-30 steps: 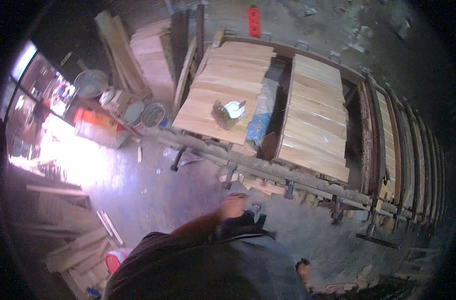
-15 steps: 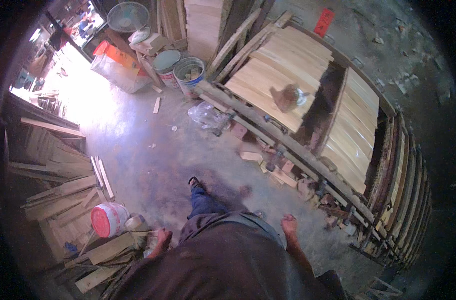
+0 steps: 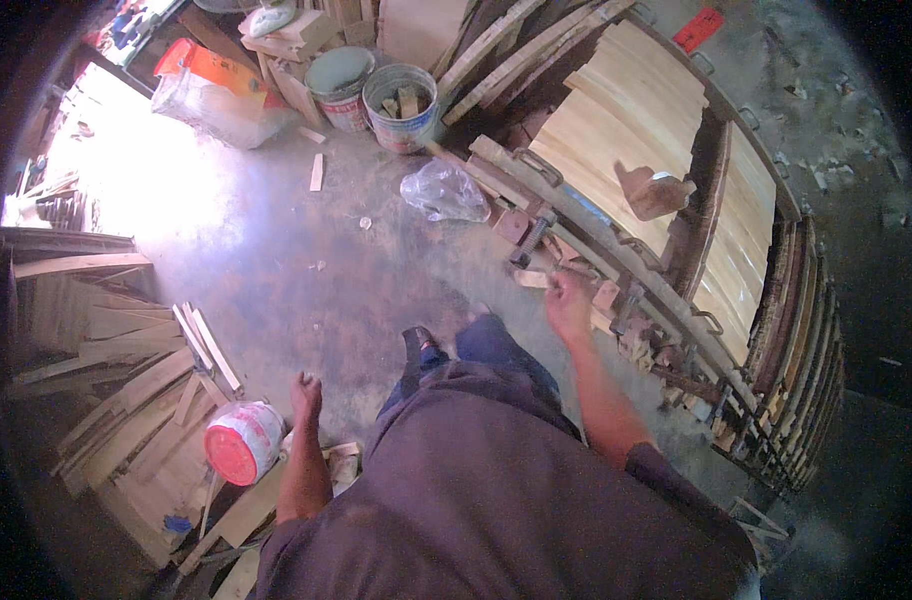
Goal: The person assembles a wooden frame by placing planks into a metal jig, securing them with clamps, and inserting smaller wooden blocks to maintain spacing. The person repeatedly adjusts the clamps and positions the wood pieces to form a stable structure.
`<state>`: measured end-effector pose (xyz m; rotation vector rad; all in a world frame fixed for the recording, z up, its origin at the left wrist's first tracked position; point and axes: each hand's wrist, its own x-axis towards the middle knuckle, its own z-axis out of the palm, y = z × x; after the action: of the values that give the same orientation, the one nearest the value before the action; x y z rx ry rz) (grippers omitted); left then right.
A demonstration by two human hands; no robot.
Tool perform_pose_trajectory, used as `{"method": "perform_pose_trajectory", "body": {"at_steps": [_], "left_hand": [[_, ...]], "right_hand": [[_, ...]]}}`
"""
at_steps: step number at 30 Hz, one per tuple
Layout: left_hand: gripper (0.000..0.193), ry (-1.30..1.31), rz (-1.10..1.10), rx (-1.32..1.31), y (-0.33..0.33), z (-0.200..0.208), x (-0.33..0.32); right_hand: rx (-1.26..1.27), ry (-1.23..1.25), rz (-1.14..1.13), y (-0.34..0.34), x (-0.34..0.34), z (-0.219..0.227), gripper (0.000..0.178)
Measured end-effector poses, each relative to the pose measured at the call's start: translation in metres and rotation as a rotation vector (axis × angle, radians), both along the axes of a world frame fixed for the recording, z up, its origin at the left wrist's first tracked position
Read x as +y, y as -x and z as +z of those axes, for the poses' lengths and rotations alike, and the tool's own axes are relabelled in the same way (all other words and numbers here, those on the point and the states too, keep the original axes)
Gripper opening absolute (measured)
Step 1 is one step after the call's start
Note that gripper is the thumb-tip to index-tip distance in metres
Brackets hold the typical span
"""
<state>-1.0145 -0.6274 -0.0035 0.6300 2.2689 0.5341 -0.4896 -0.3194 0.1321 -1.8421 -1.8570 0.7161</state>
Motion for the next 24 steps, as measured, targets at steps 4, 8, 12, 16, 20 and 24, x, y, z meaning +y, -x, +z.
{"method": "perform_pose_trajectory", "body": {"at_steps": [4, 8, 12, 16, 20, 24], "left_hand": [[0.065, -0.139, 0.111, -0.167, 0.012, 0.017, 0.106], [0.064, -0.103, 0.053, -0.196, 0.007, 0.010, 0.166], [0.066, 0.114, -0.150, -0.198, 0.023, 0.025, 0.162], [0.073, 0.317, -0.075, -0.301, 0.084, 0.038, 0.163], [0.072, 0.481, -0.035, -0.196, 0.132, 0.026, 0.230], [0.066, 0.249, -0.199, -0.253, 0.131, 0.039, 0.384]], "right_hand": [[0.042, -0.018, -0.163, 0.016, 0.067, 0.003, 0.027], [0.110, -0.101, -0.391, 0.048, 0.133, 0.018, 0.024], [0.214, -0.271, -0.342, 0.097, 0.227, 0.002, 0.031], [-0.016, -0.136, -0.287, 0.116, 0.288, -0.025, 0.030], [-0.165, 0.190, -0.239, 0.137, 0.318, -0.018, 0.029], [-0.288, 0.172, -0.207, 0.142, 0.319, -0.024, 0.034]]}}
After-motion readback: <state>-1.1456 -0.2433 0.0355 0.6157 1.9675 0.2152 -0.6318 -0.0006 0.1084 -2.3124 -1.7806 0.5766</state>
